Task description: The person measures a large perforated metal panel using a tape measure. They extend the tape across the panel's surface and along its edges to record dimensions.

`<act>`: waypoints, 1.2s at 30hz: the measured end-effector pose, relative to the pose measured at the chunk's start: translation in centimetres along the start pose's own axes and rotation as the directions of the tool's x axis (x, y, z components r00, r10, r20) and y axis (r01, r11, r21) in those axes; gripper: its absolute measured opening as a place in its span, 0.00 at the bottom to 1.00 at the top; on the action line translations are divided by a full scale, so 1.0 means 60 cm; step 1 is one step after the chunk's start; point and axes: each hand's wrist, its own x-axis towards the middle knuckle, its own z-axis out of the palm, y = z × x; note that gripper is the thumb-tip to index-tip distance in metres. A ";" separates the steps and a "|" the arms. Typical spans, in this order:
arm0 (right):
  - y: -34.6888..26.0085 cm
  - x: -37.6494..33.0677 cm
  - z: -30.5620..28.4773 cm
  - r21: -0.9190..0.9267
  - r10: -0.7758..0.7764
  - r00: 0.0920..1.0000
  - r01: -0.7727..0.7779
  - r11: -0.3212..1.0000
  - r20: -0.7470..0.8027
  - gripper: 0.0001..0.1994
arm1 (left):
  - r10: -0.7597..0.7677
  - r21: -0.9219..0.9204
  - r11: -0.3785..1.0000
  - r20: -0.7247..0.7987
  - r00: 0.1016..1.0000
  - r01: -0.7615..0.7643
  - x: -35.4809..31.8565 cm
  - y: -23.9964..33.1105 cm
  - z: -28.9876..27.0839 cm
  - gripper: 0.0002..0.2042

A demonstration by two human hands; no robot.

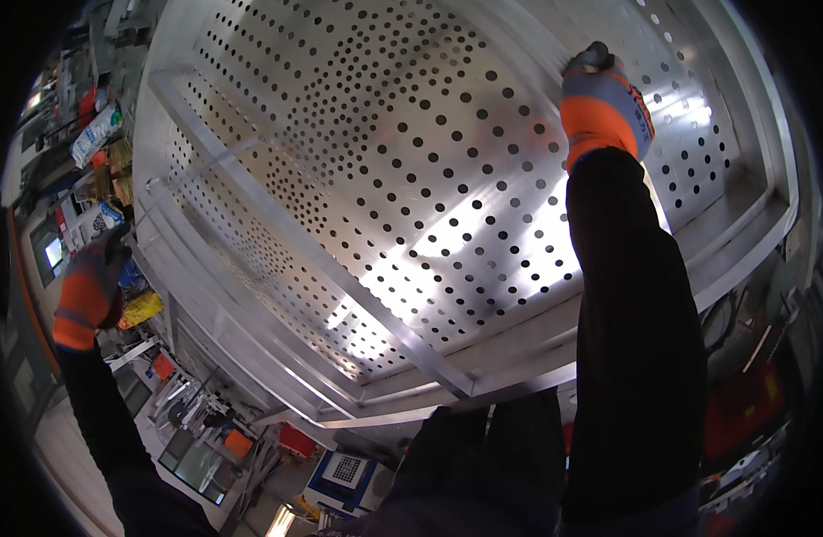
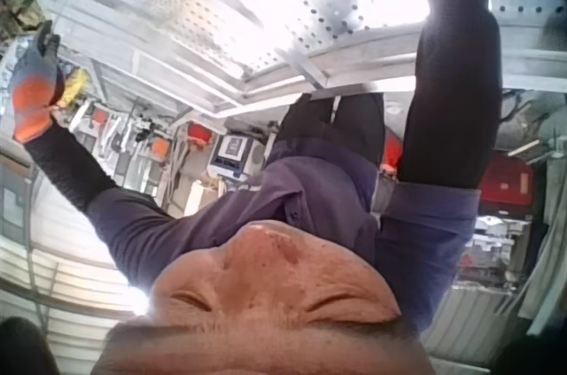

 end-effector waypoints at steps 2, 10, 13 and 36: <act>0.006 0.002 0.000 0.007 -0.012 0.999 0.012 1.000 -0.034 0.33 | 0.020 -0.164 0.986 0.026 0.999 -0.015 -0.022 0.010 -0.003 0.14; 0.016 0.012 0.012 0.036 -0.039 0.999 0.040 0.999 -0.030 0.33 | 0.172 -0.382 0.923 0.299 0.939 -0.048 -0.171 0.037 0.037 0.16; 0.019 0.014 0.015 0.033 -0.042 0.998 0.043 0.999 -0.038 0.33 | 0.280 -0.325 0.939 0.540 0.794 -0.109 -0.173 0.109 0.040 0.20; -0.021 -0.020 -0.020 -0.181 0.031 0.996 -0.046 0.982 -0.085 0.30 | 0.540 -0.347 0.725 0.822 0.179 -0.595 -0.044 0.266 0.062 0.12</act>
